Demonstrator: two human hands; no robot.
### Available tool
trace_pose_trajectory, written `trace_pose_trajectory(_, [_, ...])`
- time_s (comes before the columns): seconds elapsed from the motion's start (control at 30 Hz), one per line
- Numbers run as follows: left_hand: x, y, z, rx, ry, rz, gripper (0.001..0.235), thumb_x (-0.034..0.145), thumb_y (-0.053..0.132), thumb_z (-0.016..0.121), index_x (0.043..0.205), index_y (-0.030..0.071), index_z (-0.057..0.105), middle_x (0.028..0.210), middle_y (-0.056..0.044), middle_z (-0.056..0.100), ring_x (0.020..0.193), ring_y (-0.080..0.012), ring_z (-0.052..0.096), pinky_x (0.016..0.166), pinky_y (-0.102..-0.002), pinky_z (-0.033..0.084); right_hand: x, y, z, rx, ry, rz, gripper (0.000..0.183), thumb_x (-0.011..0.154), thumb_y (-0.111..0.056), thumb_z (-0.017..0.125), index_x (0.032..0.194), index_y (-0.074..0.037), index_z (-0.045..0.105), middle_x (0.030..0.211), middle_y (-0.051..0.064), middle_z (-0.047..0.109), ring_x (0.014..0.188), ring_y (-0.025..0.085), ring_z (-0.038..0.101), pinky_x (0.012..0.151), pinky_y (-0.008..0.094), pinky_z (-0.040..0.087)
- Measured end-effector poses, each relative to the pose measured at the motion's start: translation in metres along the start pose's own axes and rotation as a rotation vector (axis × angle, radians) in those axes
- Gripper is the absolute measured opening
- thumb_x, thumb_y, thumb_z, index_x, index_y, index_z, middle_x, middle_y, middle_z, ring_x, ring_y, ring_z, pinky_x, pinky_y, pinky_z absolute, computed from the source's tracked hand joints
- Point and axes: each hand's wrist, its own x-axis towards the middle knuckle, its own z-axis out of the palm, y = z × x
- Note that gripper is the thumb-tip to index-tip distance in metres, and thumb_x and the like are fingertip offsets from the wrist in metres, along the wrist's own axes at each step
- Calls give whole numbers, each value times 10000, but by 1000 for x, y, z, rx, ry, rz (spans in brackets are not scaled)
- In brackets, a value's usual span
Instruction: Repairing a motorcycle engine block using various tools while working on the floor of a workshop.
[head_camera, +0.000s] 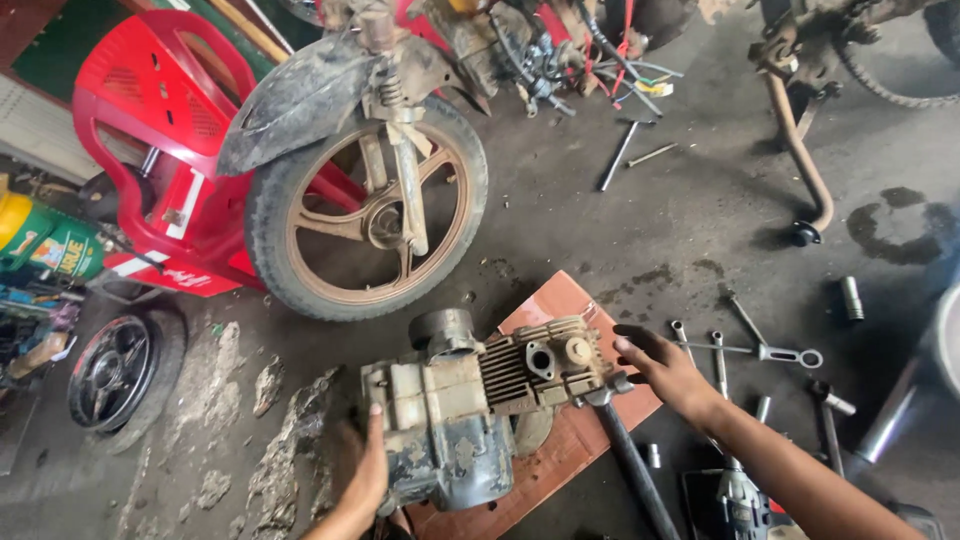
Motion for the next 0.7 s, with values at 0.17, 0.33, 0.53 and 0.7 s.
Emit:
trace_pose_trajectory(0.17, [-4,7,2,80,114,41,1166,820,874,279,1617,70,1,1691,-219,32,1547,-418,174,1243,-514,238,15,-19,29,314,-105,308,697,943,-584,483,1430,-90,546,1335,136,678,1083,281,686,941,425,540])
trace_pose_trajectory(0.33, [-25,34,-5,118,175,41,1154,812,852,296,1640,81,71,1664,-286,147,1453,-497,367,1173,-514,399,16,-26,44,460,-248,353,805,950,-684,362,1387,-55,611,1317,126,696,1105,228,681,1001,416,512])
trace_pose_trajectory(0.53, [5,5,5,147,210,196,1128,879,849,271,1628,26,82,1624,-336,192,1450,-525,353,1156,-522,416,24,-3,48,516,-195,296,724,1020,-623,374,1348,-22,610,1213,142,705,1048,259,648,963,451,503])
trace_pose_trajectory(0.7, [-14,29,-10,129,134,135,1153,805,844,249,1629,64,44,1647,-314,135,1439,-478,379,1107,-520,489,10,-14,52,531,-152,274,664,1026,-558,363,1359,-36,602,1267,144,699,1105,256,659,989,455,504])
